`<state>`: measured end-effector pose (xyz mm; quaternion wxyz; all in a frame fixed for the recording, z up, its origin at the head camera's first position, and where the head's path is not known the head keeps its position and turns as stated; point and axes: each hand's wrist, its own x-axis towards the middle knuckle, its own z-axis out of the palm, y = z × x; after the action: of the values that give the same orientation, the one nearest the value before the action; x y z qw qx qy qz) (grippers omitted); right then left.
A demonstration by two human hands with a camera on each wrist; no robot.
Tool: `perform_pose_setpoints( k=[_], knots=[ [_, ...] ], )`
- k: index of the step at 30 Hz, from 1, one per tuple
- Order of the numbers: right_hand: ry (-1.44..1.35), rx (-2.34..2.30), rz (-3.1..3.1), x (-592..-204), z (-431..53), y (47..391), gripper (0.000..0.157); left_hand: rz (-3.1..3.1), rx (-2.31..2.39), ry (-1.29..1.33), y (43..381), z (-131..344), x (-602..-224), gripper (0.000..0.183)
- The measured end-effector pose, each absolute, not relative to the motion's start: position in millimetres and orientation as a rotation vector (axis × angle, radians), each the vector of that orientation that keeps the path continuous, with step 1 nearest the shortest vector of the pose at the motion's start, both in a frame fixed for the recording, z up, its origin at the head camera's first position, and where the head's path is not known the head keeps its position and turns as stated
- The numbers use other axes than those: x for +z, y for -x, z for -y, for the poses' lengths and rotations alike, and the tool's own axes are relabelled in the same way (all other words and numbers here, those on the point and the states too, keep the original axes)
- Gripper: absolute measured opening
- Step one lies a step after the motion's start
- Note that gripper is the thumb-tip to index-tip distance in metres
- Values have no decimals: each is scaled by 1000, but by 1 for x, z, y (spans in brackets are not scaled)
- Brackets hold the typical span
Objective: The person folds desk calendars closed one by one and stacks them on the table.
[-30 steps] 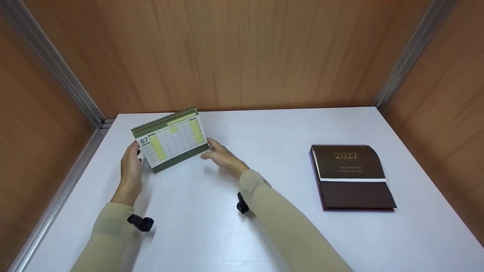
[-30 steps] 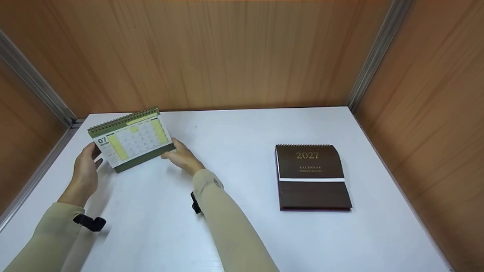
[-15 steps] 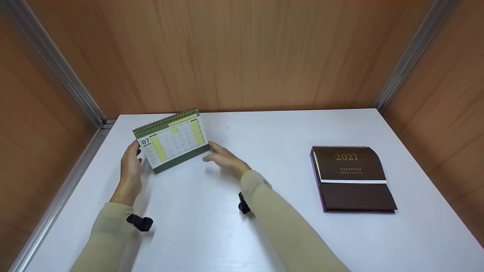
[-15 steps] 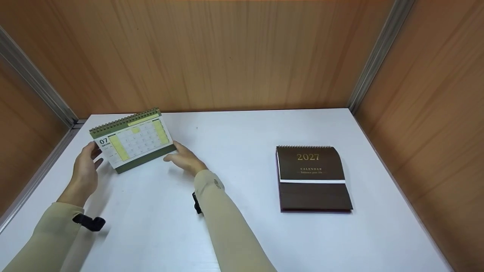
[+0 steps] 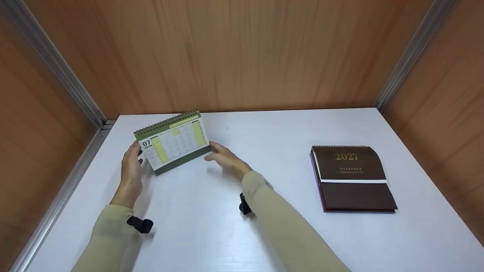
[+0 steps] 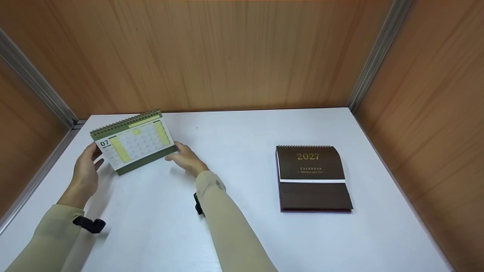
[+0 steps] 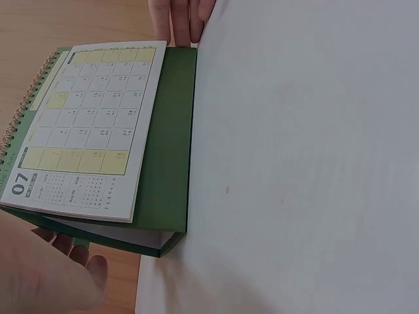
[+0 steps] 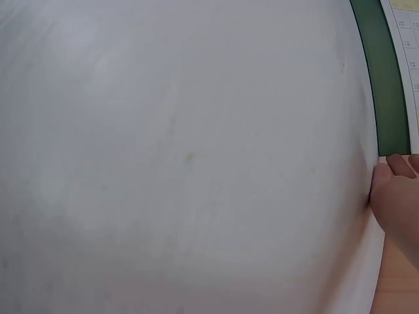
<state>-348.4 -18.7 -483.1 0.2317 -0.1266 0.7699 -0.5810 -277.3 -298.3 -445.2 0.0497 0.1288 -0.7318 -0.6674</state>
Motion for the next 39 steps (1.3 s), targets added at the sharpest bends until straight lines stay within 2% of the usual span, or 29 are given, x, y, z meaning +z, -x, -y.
perform_pose_setpoints(
  k=[7, 24, 39],
  knots=[
    [362, -1609, -2129, -483, 18, 347, 72, 2258, -2003, -317, 277, 299, -441, 64],
    [388, -1562, -2150, -483, 19, 347, 68, 2229, -1990, -337, 277, 301, -425, 68],
    [385, -1571, -2160, -484, 16, 349, 69, 2156, -2006, -193, 282, 296, -408, 64]
  ],
)
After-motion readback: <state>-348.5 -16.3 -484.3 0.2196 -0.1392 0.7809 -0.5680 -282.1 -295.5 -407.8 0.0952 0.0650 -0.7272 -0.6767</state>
